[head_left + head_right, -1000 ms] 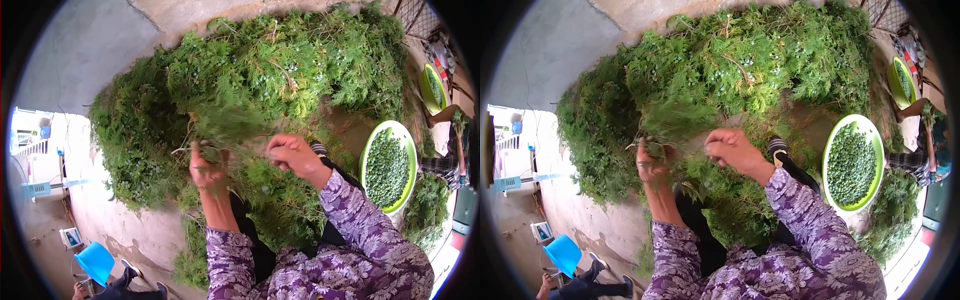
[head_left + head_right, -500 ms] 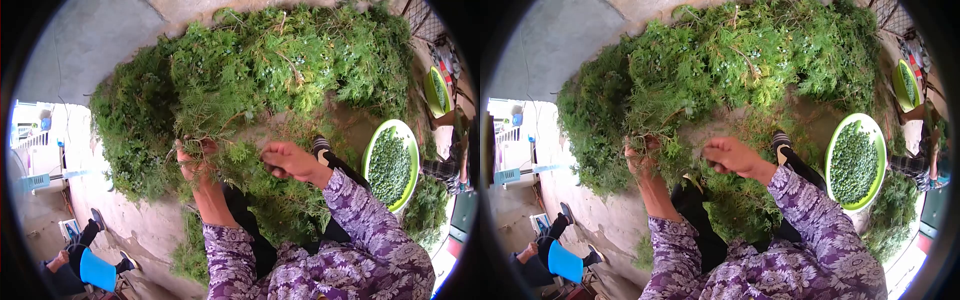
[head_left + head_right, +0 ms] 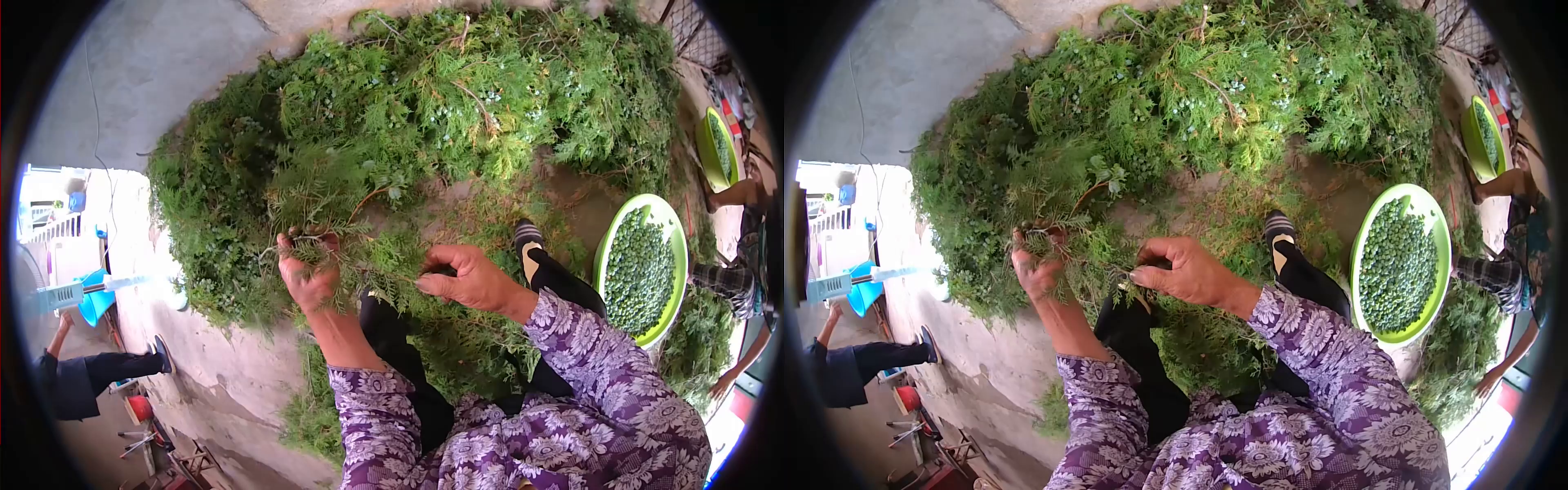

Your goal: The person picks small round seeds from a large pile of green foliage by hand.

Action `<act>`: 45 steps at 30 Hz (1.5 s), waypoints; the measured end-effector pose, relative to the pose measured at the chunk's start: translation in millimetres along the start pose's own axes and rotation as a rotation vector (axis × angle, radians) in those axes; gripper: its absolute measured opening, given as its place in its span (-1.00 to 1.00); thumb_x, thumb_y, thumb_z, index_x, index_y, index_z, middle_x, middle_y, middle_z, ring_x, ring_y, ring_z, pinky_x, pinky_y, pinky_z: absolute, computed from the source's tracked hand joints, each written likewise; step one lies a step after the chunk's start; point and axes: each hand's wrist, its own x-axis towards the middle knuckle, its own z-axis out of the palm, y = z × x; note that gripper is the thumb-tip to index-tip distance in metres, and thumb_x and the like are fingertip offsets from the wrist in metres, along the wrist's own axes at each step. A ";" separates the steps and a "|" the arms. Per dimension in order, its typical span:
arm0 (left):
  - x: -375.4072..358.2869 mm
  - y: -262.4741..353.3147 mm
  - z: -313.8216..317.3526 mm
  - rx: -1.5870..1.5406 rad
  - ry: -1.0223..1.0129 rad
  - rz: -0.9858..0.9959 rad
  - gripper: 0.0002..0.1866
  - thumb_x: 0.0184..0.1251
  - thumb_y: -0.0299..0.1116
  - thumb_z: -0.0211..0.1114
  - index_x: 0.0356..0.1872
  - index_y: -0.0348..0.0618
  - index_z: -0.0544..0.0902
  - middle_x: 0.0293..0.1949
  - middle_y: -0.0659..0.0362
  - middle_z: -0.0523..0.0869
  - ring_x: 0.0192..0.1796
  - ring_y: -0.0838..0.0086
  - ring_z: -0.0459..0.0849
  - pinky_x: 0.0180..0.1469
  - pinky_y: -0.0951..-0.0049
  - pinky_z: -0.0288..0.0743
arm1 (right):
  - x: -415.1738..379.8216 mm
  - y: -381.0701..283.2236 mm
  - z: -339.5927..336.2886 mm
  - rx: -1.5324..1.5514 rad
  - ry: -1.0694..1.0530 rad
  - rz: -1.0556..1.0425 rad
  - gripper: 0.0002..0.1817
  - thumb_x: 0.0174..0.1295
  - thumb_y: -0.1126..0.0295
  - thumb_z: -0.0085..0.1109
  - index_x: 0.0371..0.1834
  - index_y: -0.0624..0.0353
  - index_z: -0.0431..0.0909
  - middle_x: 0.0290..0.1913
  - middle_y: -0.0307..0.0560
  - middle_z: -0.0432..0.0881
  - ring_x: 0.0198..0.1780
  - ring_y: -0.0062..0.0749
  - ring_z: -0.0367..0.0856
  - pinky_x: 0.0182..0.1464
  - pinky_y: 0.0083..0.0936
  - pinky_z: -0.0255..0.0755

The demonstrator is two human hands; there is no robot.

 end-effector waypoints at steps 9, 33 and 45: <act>1.8 -8.6 6.1 0.013 0.118 0.031 -0.72 0.35 -0.17 -0.07 -0.47 -0.11 0.40 -0.53 0.13 0.47 -0.46 0.31 0.43 -0.39 0.28 0.36 | -8.2 -3.0 -7.1 0.186 0.169 -0.125 -0.84 0.13 0.37 0.16 -0.29 0.21 0.49 -0.43 -0.32 0.49 -0.45 -0.74 0.41 -0.43 -0.73 0.33; -34.2 -20.0 44.6 0.788 0.038 0.400 -0.67 0.31 -0.13 0.02 -0.52 -0.17 0.44 -0.50 0.21 0.52 -0.49 0.50 0.42 -0.51 0.50 0.29 | 5.4 -15.2 -72.6 0.811 0.307 -0.234 -0.91 0.20 0.37 0.04 -0.34 0.14 0.42 -0.41 -0.19 0.47 -0.52 -0.60 0.36 -0.58 -0.72 0.17; -41.7 -42.3 38.0 1.456 -0.558 0.093 -0.69 0.23 -0.25 0.17 -0.61 -0.24 0.47 -0.66 0.40 0.35 -0.54 0.71 0.20 -0.52 0.62 0.08 | 2.5 -35.6 -59.8 -0.293 0.314 -0.098 -0.46 0.03 0.34 0.24 0.15 0.05 0.36 -0.47 -0.38 0.51 -0.53 -0.77 0.32 -0.45 -0.74 0.27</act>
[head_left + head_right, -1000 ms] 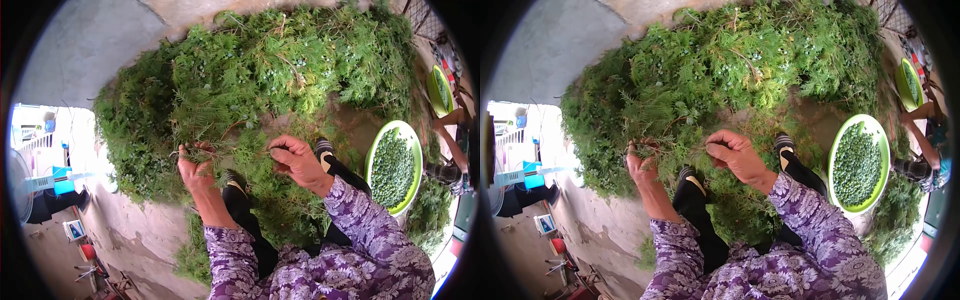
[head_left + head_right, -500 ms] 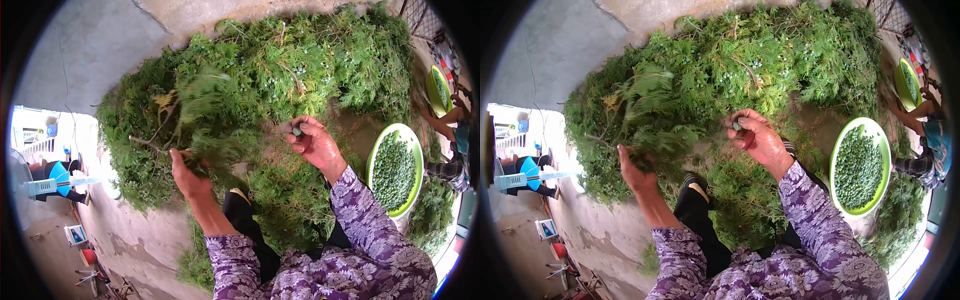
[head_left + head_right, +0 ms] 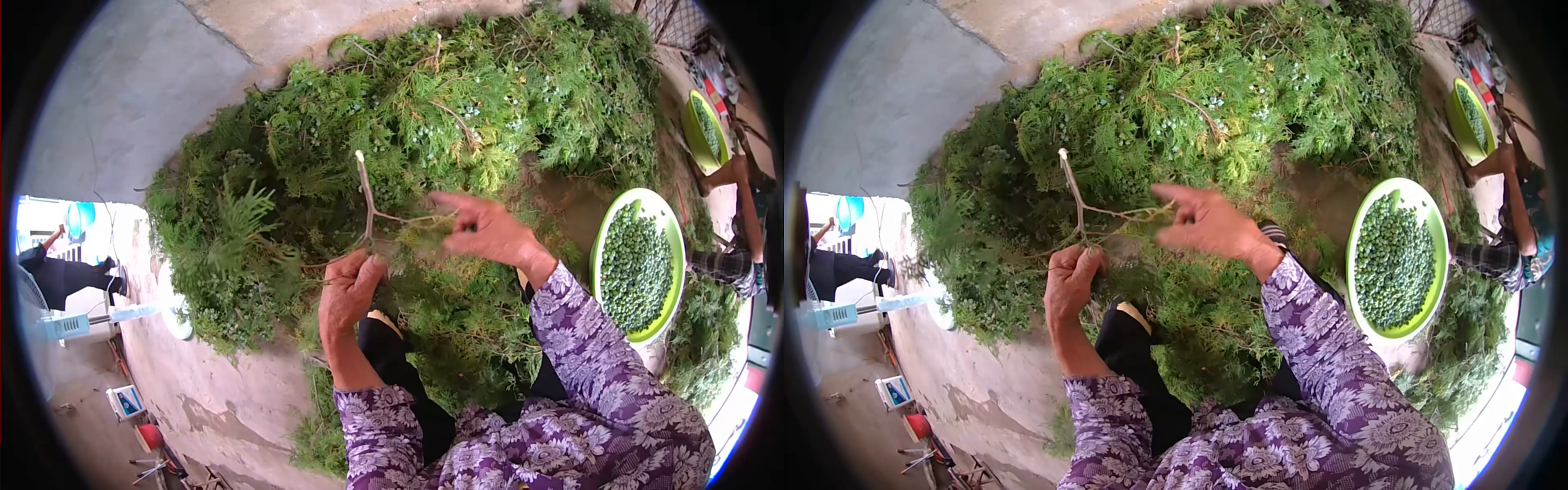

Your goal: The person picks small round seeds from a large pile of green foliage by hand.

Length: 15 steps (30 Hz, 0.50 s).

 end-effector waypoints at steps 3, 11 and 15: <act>1.1 2.6 3.7 -0.055 -0.077 0.052 -0.69 0.24 -0.24 0.16 -0.61 -0.24 0.47 -0.66 0.41 0.32 -0.53 0.72 0.19 -0.52 0.63 0.08 | 1.0 20.4 9.4 -0.044 -0.285 0.142 -0.40 -0.04 0.26 0.30 0.14 0.02 0.37 -0.39 -0.32 0.53 -0.46 -0.71 0.36 -0.37 -0.72 0.29; 19.4 -10.4 15.8 0.712 0.426 0.402 -0.62 -0.01 -0.14 0.33 -0.30 -0.24 0.55 -0.20 0.03 0.56 -0.16 0.12 0.48 -0.12 0.29 0.35 | -6.1 17.2 25.2 0.019 -0.101 0.139 -0.51 0.07 0.20 0.18 -0.04 0.38 0.43 -0.17 0.00 0.57 -0.15 -0.49 0.48 -0.08 -0.56 0.35; 16.6 -9.4 28.3 0.369 0.426 0.130 -0.31 -0.10 0.01 0.39 0.01 -0.27 0.45 -0.03 -0.04 0.49 0.02 0.20 0.45 0.05 0.29 0.35 | 8.5 42.5 28.6 0.081 0.103 -0.269 -0.62 0.08 0.25 0.16 -0.09 0.25 0.46 -0.24 -0.02 0.60 -0.21 -0.38 0.55 -0.15 -0.51 0.40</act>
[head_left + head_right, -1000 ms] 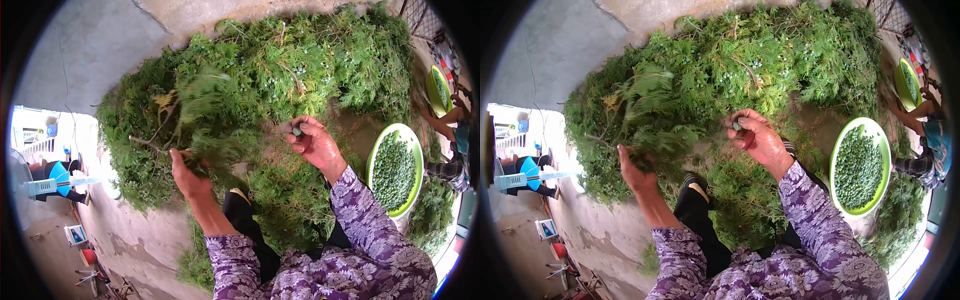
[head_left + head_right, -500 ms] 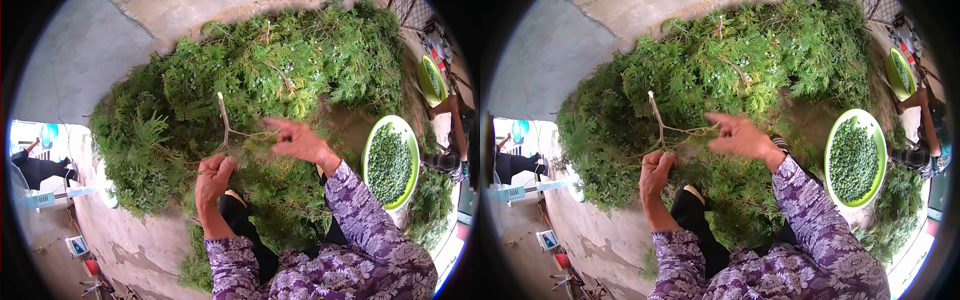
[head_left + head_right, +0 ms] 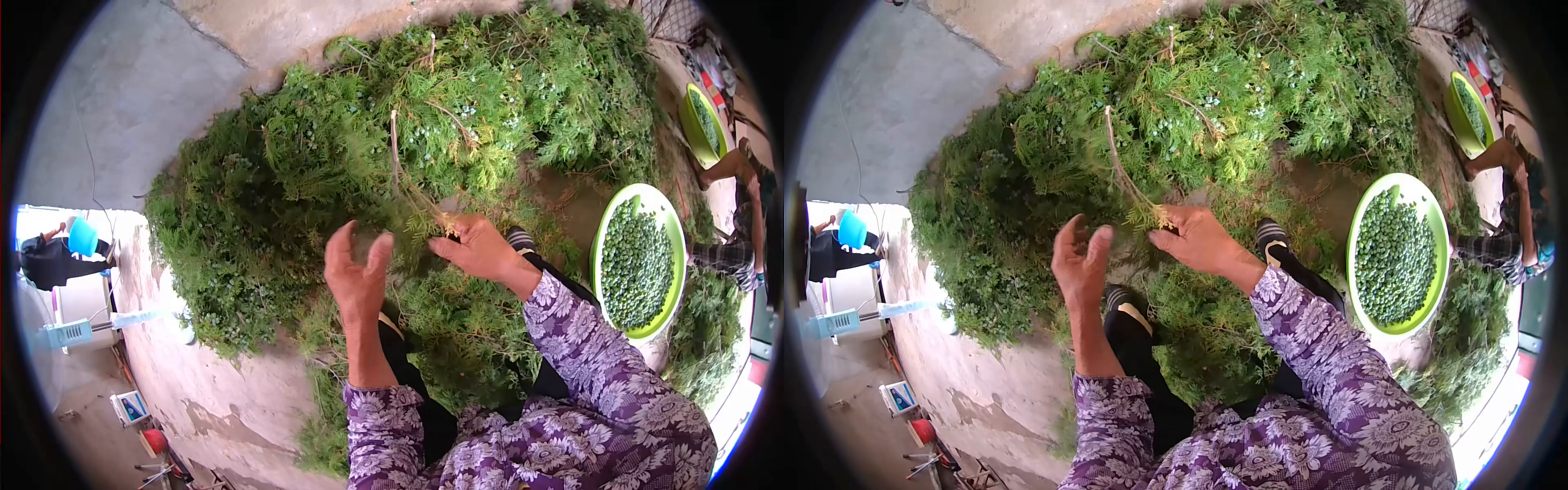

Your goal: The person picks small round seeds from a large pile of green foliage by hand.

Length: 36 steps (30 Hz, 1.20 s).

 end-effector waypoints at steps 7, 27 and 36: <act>-5.8 1.9 32.9 -0.560 -0.413 -0.188 0.22 -0.33 0.09 0.49 0.29 -0.37 -0.05 0.19 -0.13 0.27 0.20 0.15 0.30 0.19 0.25 0.22 | -7.2 -19.4 4.5 -0.629 -0.024 0.019 -0.85 0.03 0.42 0.15 -0.31 0.15 0.49 -0.56 0.01 0.50 -0.55 -0.20 0.48 -0.42 -0.48 0.39; 19.4 -40.9 -9.3 -1.238 -0.036 -0.571 -0.64 0.21 -0.29 0.13 0.00 -0.23 0.44 -0.08 0.00 0.55 -0.10 0.19 0.55 -0.13 0.15 0.49 | 7.6 -27.7 -49.2 1.019 0.091 0.376 -0.88 0.16 0.32 0.12 -0.35 0.11 0.49 -0.52 -0.28 0.47 -0.56 -0.64 0.34 -0.62 -0.78 0.11; 17.0 -29.5 -11.4 -1.239 0.016 -0.496 -0.72 0.22 -0.41 0.08 -0.05 -0.24 0.47 -0.17 0.06 0.60 -0.17 0.28 0.58 -0.16 0.24 0.53 | 13.5 -21.7 -68.4 0.939 0.267 0.318 -0.87 0.13 0.32 0.17 -0.39 0.12 0.49 -0.49 -0.29 0.46 -0.58 -0.69 0.29 -0.64 -0.79 0.07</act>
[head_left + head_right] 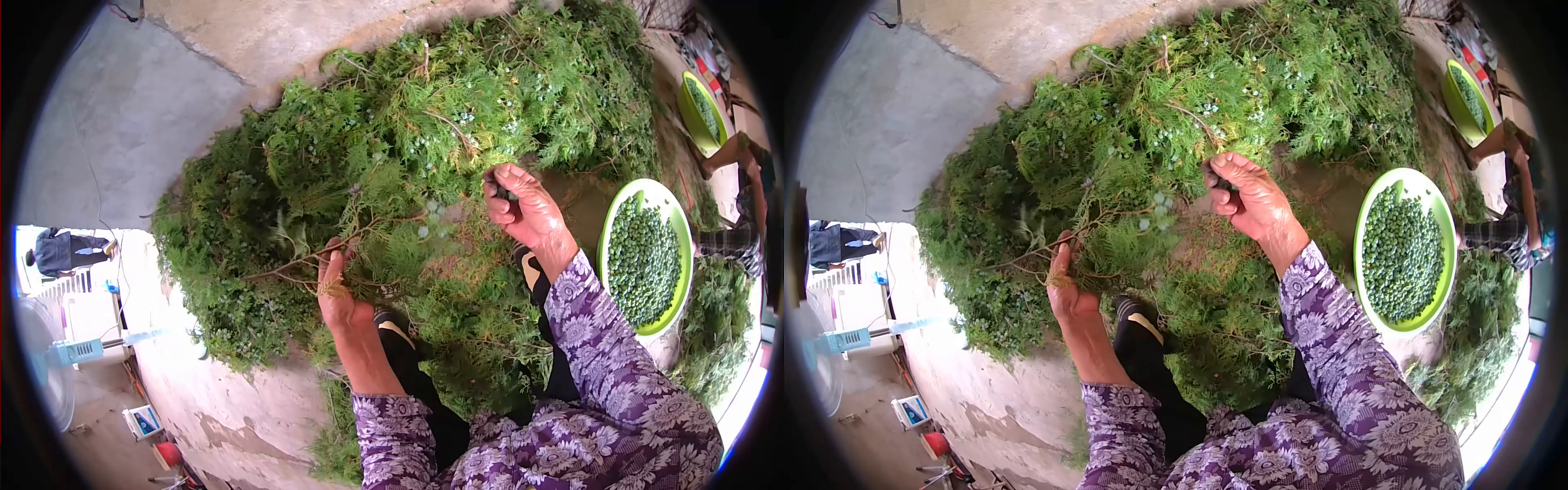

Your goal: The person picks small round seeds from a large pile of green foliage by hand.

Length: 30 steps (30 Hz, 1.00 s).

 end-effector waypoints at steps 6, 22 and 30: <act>-8.7 -0.6 16.0 0.010 -0.050 0.037 -0.77 0.20 -0.49 0.10 -0.09 -0.21 0.48 -0.25 0.03 0.63 -0.22 0.37 0.60 -0.22 0.34 0.58 | -8.4 4.0 22.9 -0.807 -0.058 0.051 -0.72 0.02 0.27 0.27 -0.22 0.13 0.55 -0.39 -0.27 0.57 -0.51 -0.70 0.41 -0.52 -0.75 0.29; -14.3 4.5 20.1 0.107 -0.210 0.034 -0.65 0.21 -0.42 0.08 0.05 -0.20 0.38 -0.04 -0.05 0.53 -0.01 0.26 0.52 -0.04 0.21 0.50 | -9.9 32.8 18.1 -1.261 -0.419 -0.003 -0.66 -0.02 0.18 0.24 -0.29 0.22 0.56 -0.46 -0.20 0.56 -0.40 -0.52 0.47 -0.28 -0.56 0.37; -13.0 -3.1 10.6 -0.088 -0.107 -0.018 -0.71 0.28 -0.36 0.03 0.00 -0.17 0.43 -0.18 0.04 0.61 -0.13 0.33 0.57 -0.09 0.30 0.50 | -9.6 27.4 25.8 -0.887 -0.019 -0.157 -0.83 0.10 0.37 0.10 -0.35 0.25 0.57 -0.53 -0.32 0.53 -0.50 -0.74 0.40 -0.46 -0.67 0.33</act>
